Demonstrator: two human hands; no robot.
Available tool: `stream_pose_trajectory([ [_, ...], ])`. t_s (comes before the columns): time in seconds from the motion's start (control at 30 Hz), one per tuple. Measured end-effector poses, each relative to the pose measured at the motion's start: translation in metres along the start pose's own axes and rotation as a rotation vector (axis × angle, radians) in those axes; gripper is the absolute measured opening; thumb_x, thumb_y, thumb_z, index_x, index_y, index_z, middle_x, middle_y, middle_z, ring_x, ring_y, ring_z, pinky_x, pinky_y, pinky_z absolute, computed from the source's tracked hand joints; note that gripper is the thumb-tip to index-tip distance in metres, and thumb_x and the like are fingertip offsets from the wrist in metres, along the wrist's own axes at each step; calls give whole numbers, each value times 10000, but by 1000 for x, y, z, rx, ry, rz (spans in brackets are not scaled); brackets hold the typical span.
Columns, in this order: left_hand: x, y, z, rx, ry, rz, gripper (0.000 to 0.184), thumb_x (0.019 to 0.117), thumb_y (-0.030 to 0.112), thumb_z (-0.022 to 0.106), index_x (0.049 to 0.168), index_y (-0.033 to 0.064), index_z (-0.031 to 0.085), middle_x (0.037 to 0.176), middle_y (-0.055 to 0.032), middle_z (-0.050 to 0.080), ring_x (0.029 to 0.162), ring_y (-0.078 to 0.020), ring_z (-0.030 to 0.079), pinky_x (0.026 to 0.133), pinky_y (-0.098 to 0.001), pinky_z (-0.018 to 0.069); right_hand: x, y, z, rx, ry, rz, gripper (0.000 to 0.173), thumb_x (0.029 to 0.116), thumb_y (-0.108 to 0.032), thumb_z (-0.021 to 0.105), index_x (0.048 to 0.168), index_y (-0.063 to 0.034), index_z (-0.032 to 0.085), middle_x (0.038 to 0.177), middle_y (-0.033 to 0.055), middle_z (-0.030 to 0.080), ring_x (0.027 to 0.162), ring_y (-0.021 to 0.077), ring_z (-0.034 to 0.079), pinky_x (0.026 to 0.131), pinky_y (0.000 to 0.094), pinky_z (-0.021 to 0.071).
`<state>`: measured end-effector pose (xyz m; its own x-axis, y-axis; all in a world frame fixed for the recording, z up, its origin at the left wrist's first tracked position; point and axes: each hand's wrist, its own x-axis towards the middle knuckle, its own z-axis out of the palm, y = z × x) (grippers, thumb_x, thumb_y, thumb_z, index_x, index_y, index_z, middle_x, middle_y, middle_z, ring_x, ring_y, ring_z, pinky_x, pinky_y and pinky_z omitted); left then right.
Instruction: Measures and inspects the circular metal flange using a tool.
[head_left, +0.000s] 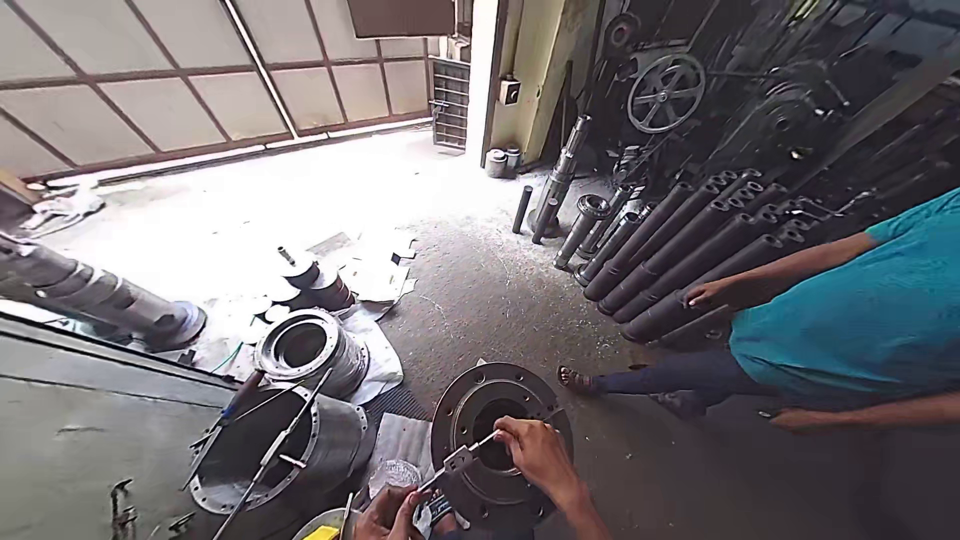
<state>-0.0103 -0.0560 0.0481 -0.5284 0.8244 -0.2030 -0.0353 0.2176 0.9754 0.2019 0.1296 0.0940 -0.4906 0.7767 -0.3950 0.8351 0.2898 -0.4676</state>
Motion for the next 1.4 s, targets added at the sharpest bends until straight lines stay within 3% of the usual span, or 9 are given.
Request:
stream_pose_trajectory([
  [0.13,79,14,8,101,-94,-15,196,981,134,644,1119,17,720,948,-55,768,591,-111,667,514,-310,571,-24,1,2,72,-341,-31,394,1053,-386,495,1059,-95,760,910,129,761,892,326,733,855,612,543],
  [0.27,159,64,82,601,-701,129,259,966,178,655,1200,120,749,1129,-68,758,1039,-213,723,972,-484,562,-37,-39,79,664,-424,-55,389,1069,-262,493,954,31,722,826,110,752,756,204,730,799,451,603],
  [0.43,112,119,138,1158,-1214,231,281,1025,168,579,1283,84,652,1125,-263,678,1067,-489,648,831,-691,499,-25,-116,97,807,-213,192,174,1006,-85,538,956,13,672,759,26,643,662,69,583,695,276,516],
  [0.53,106,113,87,1041,-991,216,469,1035,243,580,1488,351,524,1176,-177,715,1054,-442,678,854,-692,507,-27,-88,85,734,-258,-135,268,1039,-153,521,995,12,727,791,45,709,698,100,655,734,328,569],
  [0.73,67,13,-41,284,-630,146,373,983,267,643,1336,151,666,1045,-15,775,763,-109,711,688,-341,595,-9,3,25,141,467,-378,277,990,-308,568,1061,-179,802,1034,8,770,946,220,718,824,444,596],
  [0.97,47,4,4,-217,-85,-80,202,985,42,621,1145,-28,722,910,-96,763,499,-99,615,446,-259,537,-24,20,5,96,-113,2,377,1053,-331,461,1033,-109,765,814,92,749,800,290,734,787,574,558],
  [1.13,128,49,58,238,-495,20,219,996,108,619,1161,44,748,1062,-57,773,945,-142,736,915,-381,590,-54,-22,70,741,-448,-52,352,1082,-181,447,1032,40,717,792,76,746,691,154,717,725,377,622],
  [1.27,133,91,114,817,-1023,229,253,914,86,645,1138,132,754,1048,-152,742,1013,-376,692,857,-648,520,-35,-110,108,1036,-204,182,270,1047,-57,439,909,49,645,654,15,670,539,51,602,555,243,528],
  [1.4,105,89,68,865,-931,235,341,1028,194,559,1354,236,646,1095,-170,728,1007,-408,694,829,-664,526,-32,-85,93,851,-416,-62,287,1081,-128,433,1091,16,681,847,24,732,671,63,659,661,259,570],
])
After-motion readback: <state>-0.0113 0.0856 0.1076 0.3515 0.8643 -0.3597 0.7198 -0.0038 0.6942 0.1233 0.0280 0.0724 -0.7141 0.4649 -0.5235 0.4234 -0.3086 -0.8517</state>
